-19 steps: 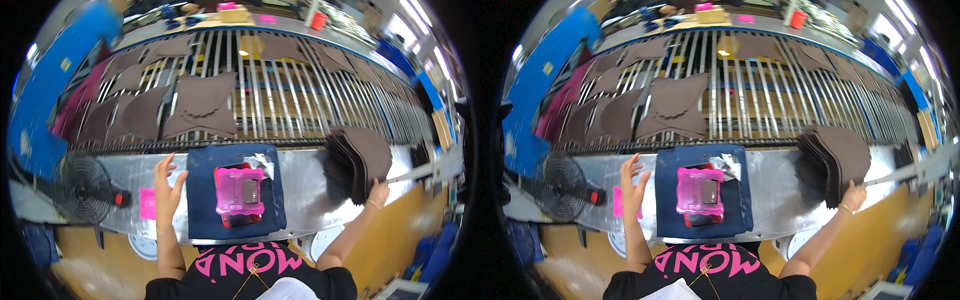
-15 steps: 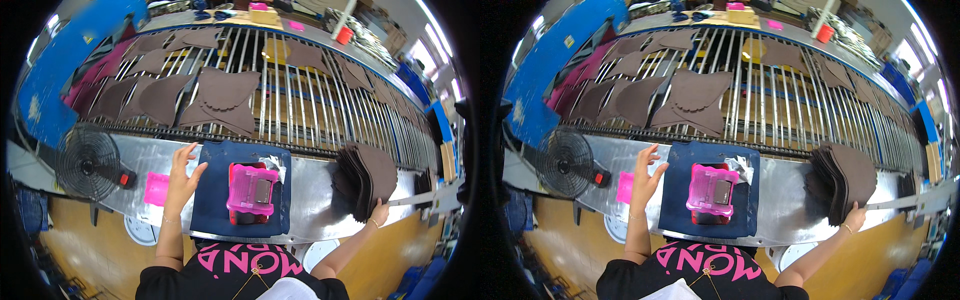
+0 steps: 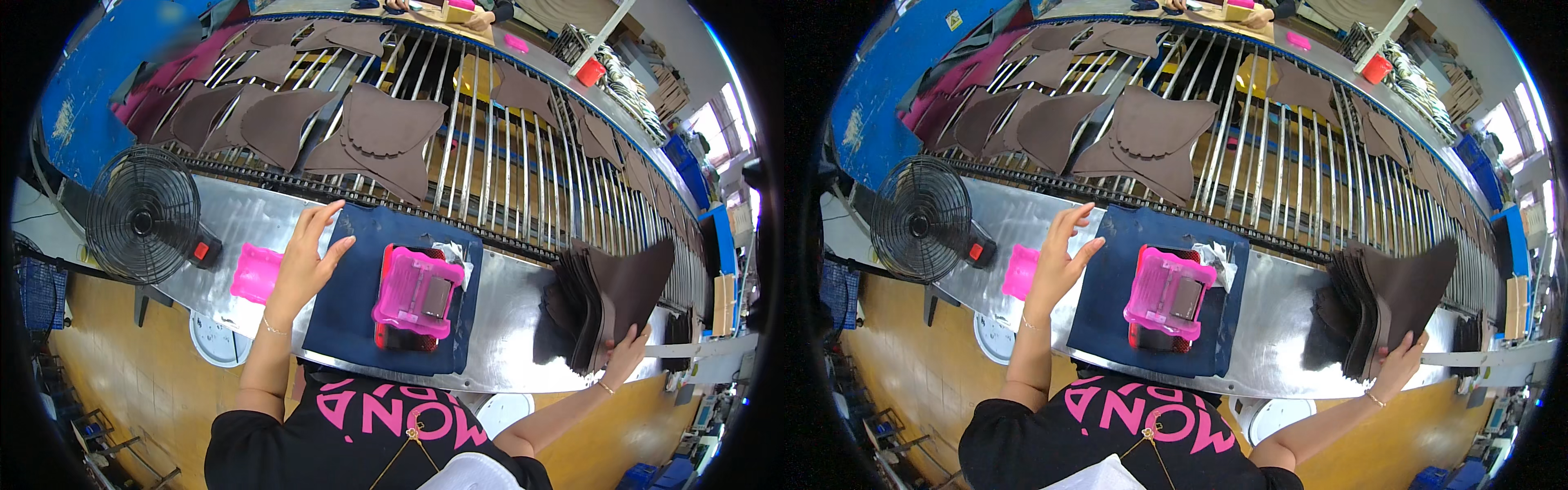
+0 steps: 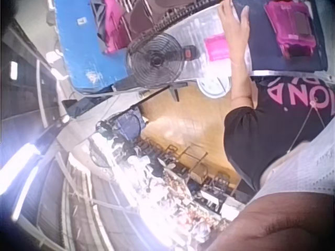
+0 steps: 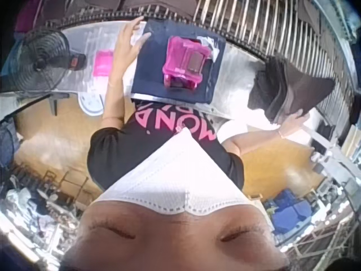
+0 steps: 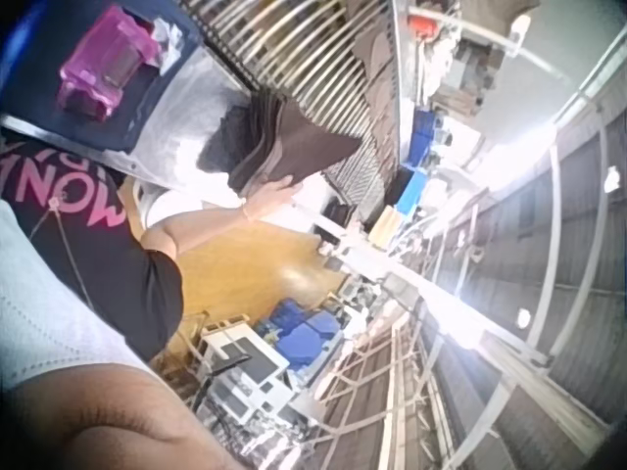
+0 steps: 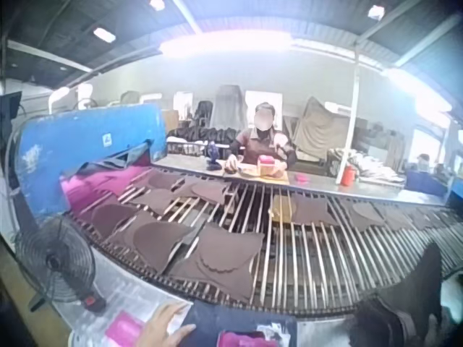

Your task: The person repeatedly picks up brown fabric pieces from a stack, places them on a pink plastic jig, and then transfers them onto a metal rack. The person continues this cycle, arranging the pieces in a row on the rack.

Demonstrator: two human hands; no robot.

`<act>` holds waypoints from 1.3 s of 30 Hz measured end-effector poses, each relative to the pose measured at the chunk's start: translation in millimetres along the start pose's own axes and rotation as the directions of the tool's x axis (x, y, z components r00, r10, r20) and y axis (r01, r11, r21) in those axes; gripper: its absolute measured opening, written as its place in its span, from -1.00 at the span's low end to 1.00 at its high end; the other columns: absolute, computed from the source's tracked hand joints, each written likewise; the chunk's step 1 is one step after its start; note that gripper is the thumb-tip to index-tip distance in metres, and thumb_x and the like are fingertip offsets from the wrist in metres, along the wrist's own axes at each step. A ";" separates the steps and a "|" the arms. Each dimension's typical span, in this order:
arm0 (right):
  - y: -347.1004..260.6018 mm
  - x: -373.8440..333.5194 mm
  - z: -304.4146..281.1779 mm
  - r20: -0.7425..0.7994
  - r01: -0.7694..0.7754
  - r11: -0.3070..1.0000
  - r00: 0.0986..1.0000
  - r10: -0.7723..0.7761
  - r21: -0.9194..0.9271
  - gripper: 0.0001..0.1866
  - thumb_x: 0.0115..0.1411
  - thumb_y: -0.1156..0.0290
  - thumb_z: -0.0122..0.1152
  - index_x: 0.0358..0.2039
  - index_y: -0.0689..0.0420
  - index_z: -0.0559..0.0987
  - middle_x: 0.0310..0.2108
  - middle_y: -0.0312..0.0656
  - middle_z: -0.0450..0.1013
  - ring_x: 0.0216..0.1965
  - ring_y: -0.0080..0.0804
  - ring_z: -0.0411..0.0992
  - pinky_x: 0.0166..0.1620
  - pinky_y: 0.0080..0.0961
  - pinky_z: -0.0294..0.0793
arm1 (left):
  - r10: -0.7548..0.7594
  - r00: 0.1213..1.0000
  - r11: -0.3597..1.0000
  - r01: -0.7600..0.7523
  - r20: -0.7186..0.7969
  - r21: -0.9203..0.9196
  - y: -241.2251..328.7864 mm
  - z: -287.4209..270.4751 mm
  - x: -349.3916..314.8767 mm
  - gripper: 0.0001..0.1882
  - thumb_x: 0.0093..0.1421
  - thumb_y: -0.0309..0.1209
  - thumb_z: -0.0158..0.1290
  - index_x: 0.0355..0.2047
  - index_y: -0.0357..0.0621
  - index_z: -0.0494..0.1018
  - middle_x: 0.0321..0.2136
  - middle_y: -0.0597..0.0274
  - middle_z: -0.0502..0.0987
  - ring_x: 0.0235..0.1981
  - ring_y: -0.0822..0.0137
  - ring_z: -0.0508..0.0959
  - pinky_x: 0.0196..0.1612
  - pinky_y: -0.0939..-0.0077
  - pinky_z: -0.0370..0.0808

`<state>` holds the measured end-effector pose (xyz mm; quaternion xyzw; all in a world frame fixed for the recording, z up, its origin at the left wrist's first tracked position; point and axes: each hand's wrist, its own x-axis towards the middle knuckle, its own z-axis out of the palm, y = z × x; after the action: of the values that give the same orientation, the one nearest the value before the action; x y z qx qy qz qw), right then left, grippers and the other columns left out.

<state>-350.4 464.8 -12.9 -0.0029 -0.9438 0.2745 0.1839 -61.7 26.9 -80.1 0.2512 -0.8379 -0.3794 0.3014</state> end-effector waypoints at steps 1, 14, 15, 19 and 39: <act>-15.9 -3.0 -2.6 -0.032 0.069 0.993 0.997 -0.066 0.093 -0.61 0.35 0.26 -0.09 0.11 0.16 0.30 -0.43 -0.08 0.44 -0.73 -0.51 0.37 -0.70 -0.62 0.27 | 0.013 1.000 1.000 -0.013 0.010 -0.005 3.8 -0.3 3.2 -0.45 0.10 -0.33 0.16 0.11 -0.11 0.30 -0.08 0.10 0.36 -0.09 0.17 0.42 0.00 0.37 0.37; -188.8 -106.0 65.2 0.283 0.050 0.424 0.672 -0.684 0.904 -0.71 0.22 0.48 0.12 -0.07 0.30 0.38 -0.30 -0.12 0.49 -0.48 -0.41 0.51 -0.45 -0.60 0.47 | -0.219 0.964 0.724 0.263 0.149 -0.638 25.0 -42.9 7.4 -0.74 0.18 -0.43 0.10 -0.14 -0.29 0.44 -0.46 0.28 0.53 -0.59 0.49 0.50 -0.52 0.70 0.40; -193.6 -111.3 72.4 0.280 0.100 0.425 0.615 -0.738 0.900 -0.71 0.20 0.48 0.16 -0.10 0.29 0.40 -0.31 -0.11 0.50 -0.44 -0.38 0.52 -0.40 -0.58 0.47 | -0.245 0.964 0.730 0.251 0.100 -0.636 19.6 -55.3 -0.4 -0.80 0.20 -0.44 0.08 -0.21 -0.30 0.47 -0.52 0.30 0.53 -0.68 0.53 0.47 -0.62 0.76 0.36; -194.1 -134.3 105.1 0.271 0.244 0.433 0.499 -0.823 0.868 -0.77 0.06 0.45 0.32 -0.28 0.25 0.53 -0.42 -0.10 0.52 -0.40 -0.28 0.53 -0.36 -0.53 0.46 | -0.162 0.980 0.866 0.084 -0.118 -0.494 21.1 -96.5 -8.6 -0.84 0.21 -0.45 0.07 -0.24 -0.29 0.50 -0.57 0.32 0.51 -0.66 0.55 0.48 -0.62 0.74 0.35; -106.6 -126.9 83.5 0.242 0.667 0.466 0.405 -0.882 0.582 -0.80 -0.05 0.61 0.24 -0.35 0.11 0.62 -0.51 -0.26 0.53 -0.49 -0.40 0.44 -0.14 -0.41 0.24 | 0.057 0.968 0.996 -0.040 0.245 -0.074 17.8 -26.6 -1.8 -0.92 0.11 -0.55 0.10 -0.43 -0.35 0.48 -0.58 0.20 0.44 -0.63 0.38 0.50 -0.55 0.57 0.41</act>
<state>-251.1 317.5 -66.7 0.5570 -0.7630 0.3268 0.0292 -45.3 25.6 -52.6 0.1710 -0.8613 -0.4288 0.2124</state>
